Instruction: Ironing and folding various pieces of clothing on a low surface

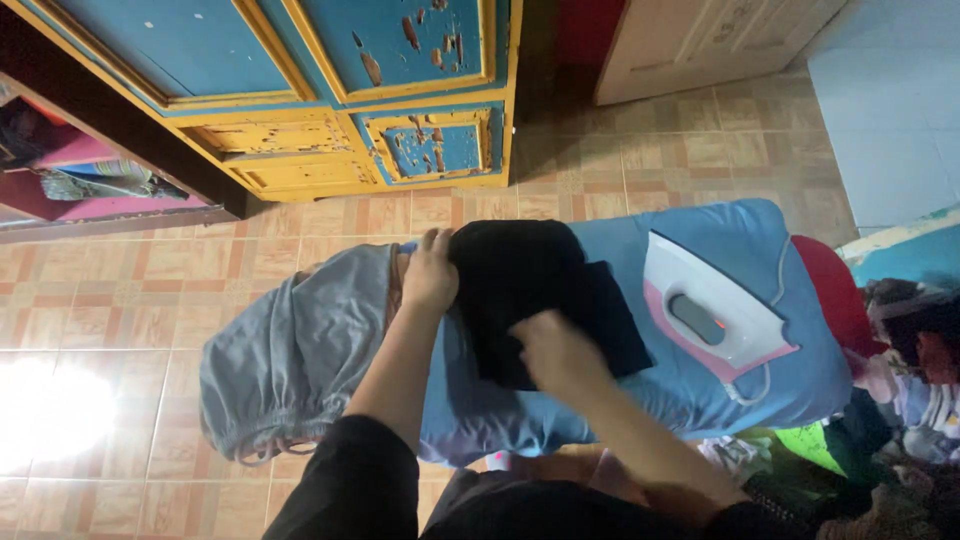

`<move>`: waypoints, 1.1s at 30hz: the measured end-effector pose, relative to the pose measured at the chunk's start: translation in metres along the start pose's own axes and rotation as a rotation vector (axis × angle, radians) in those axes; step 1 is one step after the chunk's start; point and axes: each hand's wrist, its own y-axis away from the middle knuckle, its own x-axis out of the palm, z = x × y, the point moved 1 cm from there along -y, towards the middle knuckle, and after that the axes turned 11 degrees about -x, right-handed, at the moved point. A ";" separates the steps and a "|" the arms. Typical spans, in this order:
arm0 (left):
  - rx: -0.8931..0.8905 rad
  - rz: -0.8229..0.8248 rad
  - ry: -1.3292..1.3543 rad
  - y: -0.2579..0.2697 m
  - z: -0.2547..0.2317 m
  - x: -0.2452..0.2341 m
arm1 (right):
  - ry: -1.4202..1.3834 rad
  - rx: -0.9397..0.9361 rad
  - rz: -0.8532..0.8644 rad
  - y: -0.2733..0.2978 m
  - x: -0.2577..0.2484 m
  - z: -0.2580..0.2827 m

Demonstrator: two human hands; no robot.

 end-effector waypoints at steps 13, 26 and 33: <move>0.291 0.343 -0.200 0.033 -0.002 -0.033 | -0.131 0.361 -0.010 -0.008 0.005 0.007; 0.130 0.059 0.007 0.075 -0.156 -0.152 | 0.173 0.188 -0.462 0.021 -0.137 0.001; 0.063 0.001 0.044 0.104 -0.185 -0.207 | 0.343 0.362 -0.149 0.044 -0.207 0.061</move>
